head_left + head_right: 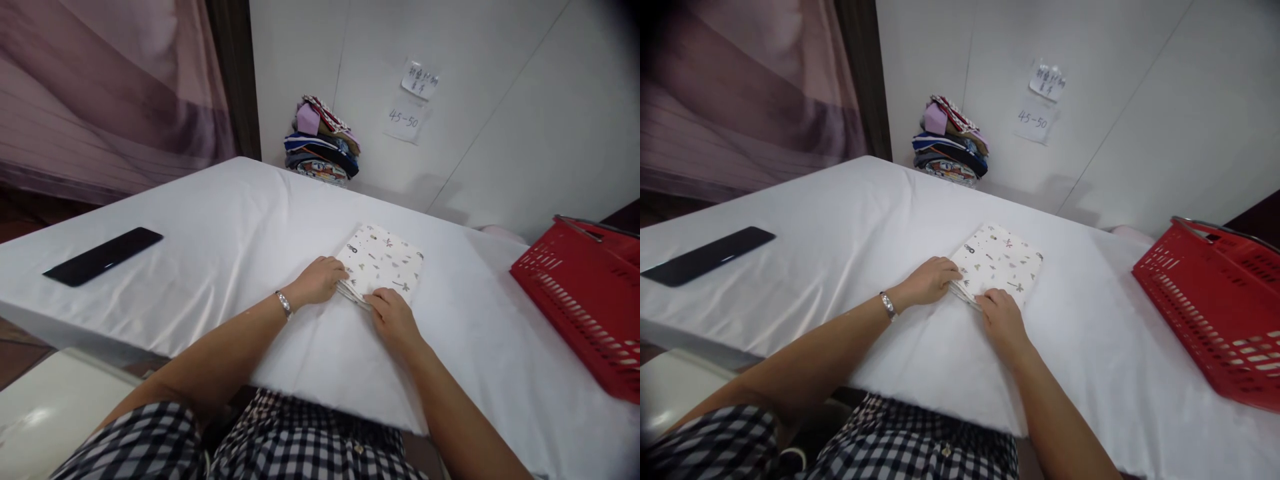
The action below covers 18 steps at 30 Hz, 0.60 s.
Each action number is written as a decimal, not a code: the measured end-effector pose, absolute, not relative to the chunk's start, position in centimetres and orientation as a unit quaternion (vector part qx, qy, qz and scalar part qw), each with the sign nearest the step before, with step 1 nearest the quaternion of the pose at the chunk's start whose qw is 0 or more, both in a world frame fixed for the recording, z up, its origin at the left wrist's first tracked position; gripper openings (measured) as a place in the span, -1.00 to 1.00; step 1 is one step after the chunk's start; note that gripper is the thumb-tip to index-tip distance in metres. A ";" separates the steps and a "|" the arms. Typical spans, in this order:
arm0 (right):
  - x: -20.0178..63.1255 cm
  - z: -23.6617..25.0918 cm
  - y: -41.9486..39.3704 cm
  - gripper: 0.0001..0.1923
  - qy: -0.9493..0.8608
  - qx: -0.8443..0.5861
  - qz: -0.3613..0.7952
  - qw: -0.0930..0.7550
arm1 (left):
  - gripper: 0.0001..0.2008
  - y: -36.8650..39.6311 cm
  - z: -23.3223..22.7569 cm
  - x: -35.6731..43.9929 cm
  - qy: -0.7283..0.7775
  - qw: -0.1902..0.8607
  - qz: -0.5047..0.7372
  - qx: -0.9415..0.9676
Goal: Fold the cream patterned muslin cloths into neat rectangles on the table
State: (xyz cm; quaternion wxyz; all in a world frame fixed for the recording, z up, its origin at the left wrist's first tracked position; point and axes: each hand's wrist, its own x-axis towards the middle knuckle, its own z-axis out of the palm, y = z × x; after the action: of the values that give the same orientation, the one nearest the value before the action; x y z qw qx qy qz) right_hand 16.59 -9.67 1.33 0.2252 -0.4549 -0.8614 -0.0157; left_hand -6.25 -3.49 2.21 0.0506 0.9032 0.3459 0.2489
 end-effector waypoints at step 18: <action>16.2 1.7 -9.7 -0.79 -0.801 -0.519 0.072 0.291 | -0.78 -3.4 1.9 -5.7 0.324 0.090 0.282 0.899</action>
State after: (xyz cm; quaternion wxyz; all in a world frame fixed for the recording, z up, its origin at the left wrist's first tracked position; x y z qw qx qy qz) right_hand 16.20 -9.73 1.68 0.2914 -0.5187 -0.8006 0.0716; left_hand -5.72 -3.38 1.88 0.0898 0.8985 0.3242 0.2818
